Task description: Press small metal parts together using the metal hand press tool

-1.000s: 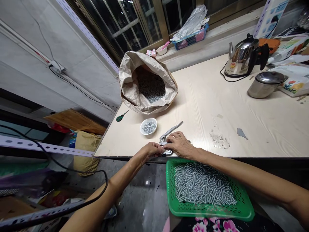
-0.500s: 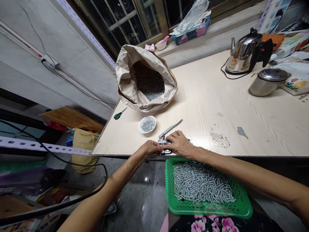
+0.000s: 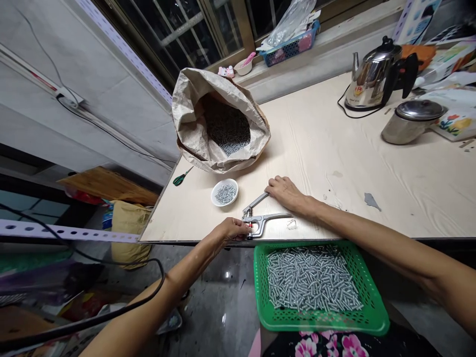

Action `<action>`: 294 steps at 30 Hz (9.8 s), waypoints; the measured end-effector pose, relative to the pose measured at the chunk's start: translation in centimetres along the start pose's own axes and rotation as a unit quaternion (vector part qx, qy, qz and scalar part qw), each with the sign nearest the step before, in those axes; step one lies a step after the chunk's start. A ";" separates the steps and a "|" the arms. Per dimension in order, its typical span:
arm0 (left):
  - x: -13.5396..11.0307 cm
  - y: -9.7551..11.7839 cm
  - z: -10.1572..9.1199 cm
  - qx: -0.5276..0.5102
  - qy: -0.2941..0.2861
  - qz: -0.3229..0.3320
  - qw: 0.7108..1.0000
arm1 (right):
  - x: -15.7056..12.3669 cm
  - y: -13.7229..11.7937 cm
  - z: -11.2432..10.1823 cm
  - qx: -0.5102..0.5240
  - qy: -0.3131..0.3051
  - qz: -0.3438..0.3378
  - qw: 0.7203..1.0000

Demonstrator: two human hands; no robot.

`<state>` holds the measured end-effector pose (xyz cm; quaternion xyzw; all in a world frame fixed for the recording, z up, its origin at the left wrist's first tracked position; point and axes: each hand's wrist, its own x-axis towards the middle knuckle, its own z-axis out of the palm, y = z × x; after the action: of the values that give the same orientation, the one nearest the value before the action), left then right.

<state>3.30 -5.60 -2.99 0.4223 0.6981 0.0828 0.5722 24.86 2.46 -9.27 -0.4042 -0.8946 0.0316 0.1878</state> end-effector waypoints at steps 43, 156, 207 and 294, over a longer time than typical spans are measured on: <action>1.0 3.6 3.9 0.526 0.075 0.381 0.757 | -5.2 -4.1 -5.0 0.013 -0.075 0.018 0.997; 1.5 0.3 4.0 0.072 0.210 0.204 0.954 | -5.9 -1.2 -1.3 -0.084 0.141 -0.078 0.983; 0.2 2.8 3.6 0.122 -0.024 -0.025 0.992 | -3.4 3.4 -4.6 0.053 -0.150 -0.093 0.983; 1.4 0.8 0.2 0.117 0.157 0.080 0.977 | -4.6 -3.3 -0.1 0.043 0.020 0.003 0.999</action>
<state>3.88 -4.16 -3.59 0.5224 0.7479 0.1114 0.3941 25.29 -3.12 -9.94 -0.3990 -0.8872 0.0628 0.2233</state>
